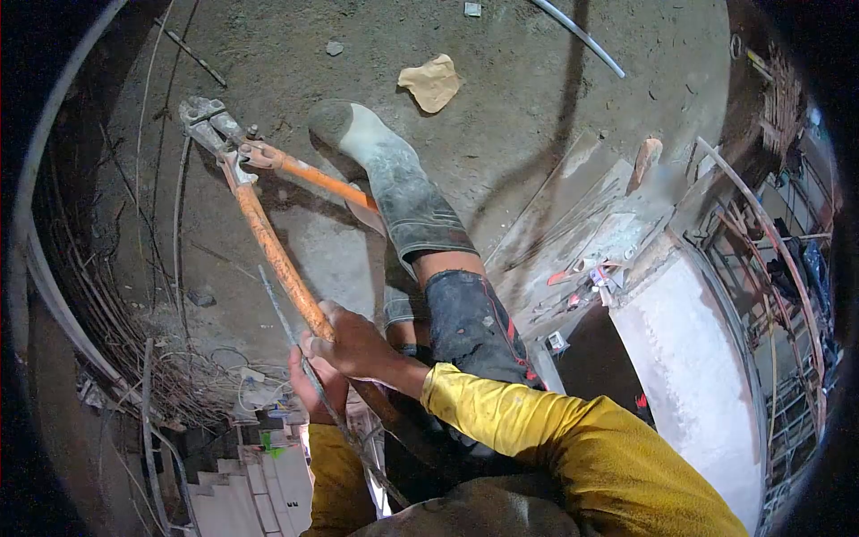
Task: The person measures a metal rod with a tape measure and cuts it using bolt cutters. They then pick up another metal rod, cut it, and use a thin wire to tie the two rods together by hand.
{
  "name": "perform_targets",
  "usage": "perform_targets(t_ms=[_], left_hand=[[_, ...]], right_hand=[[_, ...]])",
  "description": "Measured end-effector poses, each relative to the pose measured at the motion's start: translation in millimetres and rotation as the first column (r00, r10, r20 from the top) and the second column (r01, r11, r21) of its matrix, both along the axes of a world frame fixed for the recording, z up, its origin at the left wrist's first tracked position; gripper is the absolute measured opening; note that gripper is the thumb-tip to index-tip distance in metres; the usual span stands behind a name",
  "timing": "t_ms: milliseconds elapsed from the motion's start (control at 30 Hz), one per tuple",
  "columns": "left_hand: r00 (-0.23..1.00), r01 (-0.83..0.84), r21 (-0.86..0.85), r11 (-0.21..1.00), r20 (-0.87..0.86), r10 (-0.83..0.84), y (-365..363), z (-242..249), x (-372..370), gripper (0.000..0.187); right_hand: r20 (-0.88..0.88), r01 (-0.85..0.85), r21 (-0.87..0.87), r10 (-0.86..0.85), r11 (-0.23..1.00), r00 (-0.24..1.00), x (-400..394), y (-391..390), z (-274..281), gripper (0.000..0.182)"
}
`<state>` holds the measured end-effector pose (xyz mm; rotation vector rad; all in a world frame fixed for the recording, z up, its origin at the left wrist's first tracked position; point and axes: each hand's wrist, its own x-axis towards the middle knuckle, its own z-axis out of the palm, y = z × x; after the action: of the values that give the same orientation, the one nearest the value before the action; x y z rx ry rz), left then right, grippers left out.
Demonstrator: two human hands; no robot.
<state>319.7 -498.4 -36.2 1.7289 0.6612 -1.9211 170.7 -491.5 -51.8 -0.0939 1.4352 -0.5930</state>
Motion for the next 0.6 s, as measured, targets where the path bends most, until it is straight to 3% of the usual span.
perform_targets(t_ms=[100,167,267,400,467,600], left_hand=[[0.998,0.017,-0.033,0.999,-0.058,-0.019,-3,3,-5,0.042],[0.988,0.111,-0.110,0.988,-0.100,-0.122,-6,6,-9,0.041],[0.991,0.129,-0.059,0.990,-0.020,-0.131,8,1,9,0.044],[0.996,0.067,-0.031,0.997,-0.063,-0.069,9,6,1,0.046],[0.994,0.075,0.025,0.997,0.077,-0.077,9,9,-4,0.046],[0.993,0.120,-0.012,0.993,-0.004,-0.120,18,5,11,0.050]], right_hand=[[0.018,-0.057,0.085,0.055,0.995,0.998,-4,-10,3,0.035],[0.045,-0.115,0.157,0.110,0.981,0.993,-1,-11,0,0.035],[0.125,-0.170,0.194,0.148,0.966,0.981,5,-6,-7,0.035],[0.140,-0.022,0.203,-0.007,0.979,0.990,0,-12,-3,0.038],[0.166,0.013,0.255,-0.057,0.967,0.984,6,-9,-7,0.040],[0.197,0.067,0.216,-0.111,0.974,0.974,11,-6,-14,0.043]])
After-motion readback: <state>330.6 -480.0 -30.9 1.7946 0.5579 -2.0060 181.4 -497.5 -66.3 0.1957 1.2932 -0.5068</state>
